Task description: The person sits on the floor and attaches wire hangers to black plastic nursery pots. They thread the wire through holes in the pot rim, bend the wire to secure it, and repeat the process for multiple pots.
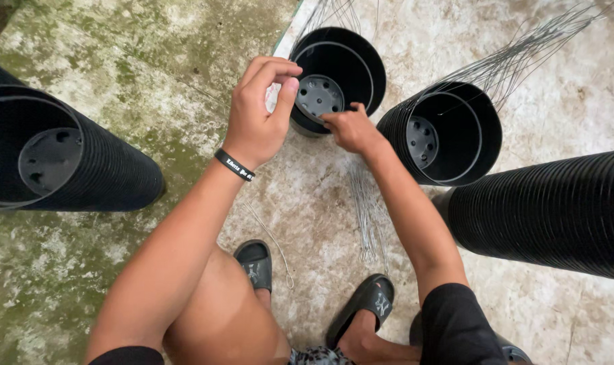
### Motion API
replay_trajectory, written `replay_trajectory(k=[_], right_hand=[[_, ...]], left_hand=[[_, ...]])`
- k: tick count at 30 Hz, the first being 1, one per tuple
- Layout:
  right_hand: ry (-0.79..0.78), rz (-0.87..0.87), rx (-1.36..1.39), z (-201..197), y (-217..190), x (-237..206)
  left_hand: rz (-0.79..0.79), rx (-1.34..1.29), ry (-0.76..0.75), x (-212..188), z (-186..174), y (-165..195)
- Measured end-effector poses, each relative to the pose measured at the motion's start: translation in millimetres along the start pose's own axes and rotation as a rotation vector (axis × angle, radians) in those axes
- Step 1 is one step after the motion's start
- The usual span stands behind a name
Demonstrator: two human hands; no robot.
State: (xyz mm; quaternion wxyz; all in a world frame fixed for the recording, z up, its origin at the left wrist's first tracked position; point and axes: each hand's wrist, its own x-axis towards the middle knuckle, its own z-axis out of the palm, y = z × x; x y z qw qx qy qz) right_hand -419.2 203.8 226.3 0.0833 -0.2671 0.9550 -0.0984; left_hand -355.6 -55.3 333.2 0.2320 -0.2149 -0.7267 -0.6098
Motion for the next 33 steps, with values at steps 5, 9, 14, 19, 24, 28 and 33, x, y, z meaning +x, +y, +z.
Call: replay_trajectory(k=[5, 9, 14, 19, 24, 28, 33], right_hand=[[-0.038, 0.004, -0.019, 4, 9, 1], [-0.187, 0.052, 0.01, 9, 12, 4], [-0.29, 0.074, 0.079, -2, 14, 15], [-0.097, -0.03, 0.005, -10, -3, 6], [0.542, -0.105, 0.096, 70, -39, -56], [-0.264, 0.158, 0.479, 182, -100, -143], [-1.125, 0.107, 0.05, 239, -145, -267]], left_hand=[[-0.018, 0.003, -0.008, -1, -3, 0], [-0.018, 0.006, -0.018, -1, -6, -1], [0.005, -0.003, -0.027, -1, 0, -8], [0.044, -0.013, -0.041, -3, 3, -19], [0.075, 0.087, -0.02, -10, 4, -27], [0.107, 0.082, -0.056, -18, 9, -29], [0.106, 0.048, -0.207, -24, 17, -41]])
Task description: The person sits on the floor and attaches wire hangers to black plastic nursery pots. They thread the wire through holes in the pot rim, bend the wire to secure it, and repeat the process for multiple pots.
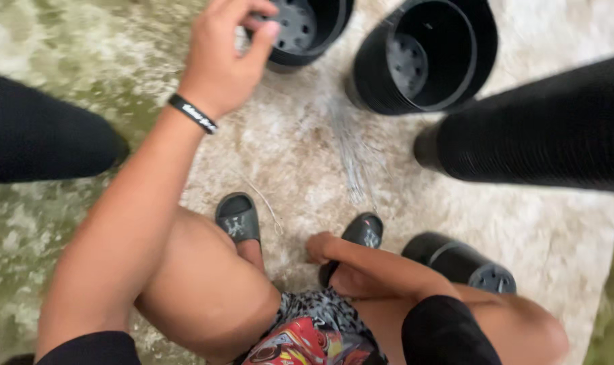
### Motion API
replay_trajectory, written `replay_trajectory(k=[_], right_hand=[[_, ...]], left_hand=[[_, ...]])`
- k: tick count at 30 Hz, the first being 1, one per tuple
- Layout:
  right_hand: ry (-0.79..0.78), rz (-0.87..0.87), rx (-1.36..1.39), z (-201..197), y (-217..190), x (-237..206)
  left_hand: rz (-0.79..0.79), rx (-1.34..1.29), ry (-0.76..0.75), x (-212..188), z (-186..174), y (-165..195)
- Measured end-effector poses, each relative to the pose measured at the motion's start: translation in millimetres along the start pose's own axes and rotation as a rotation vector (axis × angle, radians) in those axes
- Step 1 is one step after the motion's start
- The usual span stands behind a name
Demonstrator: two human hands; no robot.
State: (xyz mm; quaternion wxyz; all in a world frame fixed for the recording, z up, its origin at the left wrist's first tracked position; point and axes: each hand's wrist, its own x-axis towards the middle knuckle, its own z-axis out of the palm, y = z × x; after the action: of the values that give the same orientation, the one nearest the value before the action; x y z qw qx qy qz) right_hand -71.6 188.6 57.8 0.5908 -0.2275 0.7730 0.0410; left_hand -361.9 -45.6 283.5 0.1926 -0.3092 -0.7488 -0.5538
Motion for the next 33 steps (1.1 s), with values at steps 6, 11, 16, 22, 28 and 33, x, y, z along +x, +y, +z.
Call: replay_trajectory(k=[6, 11, 16, 22, 28, 33], right_hand=[[0.01, 0.177, 0.143, 59, 14, -39], [0.106, 0.333, 0.272, 88, 42, -61], [0.181, 0.319, 0.571, 100, 67, -85], [0.211, 0.302, 0.757, 127, 56, -119], [0.27, 0.284, 0.85, 137, 41, -122], [0.27, 0.266, 0.872, 160, 23, -114]], left_hand=[[-0.045, 0.081, -0.139, -9, 35, -21], [0.1, 0.07, -0.345, -6, 120, 26], [0.627, -0.035, -0.337, 35, 245, 131], [0.775, 0.025, -0.537, 123, 349, 222], [0.808, 0.141, -0.733, 140, 362, 210], [0.807, 0.129, -0.71, 145, 370, 207]])
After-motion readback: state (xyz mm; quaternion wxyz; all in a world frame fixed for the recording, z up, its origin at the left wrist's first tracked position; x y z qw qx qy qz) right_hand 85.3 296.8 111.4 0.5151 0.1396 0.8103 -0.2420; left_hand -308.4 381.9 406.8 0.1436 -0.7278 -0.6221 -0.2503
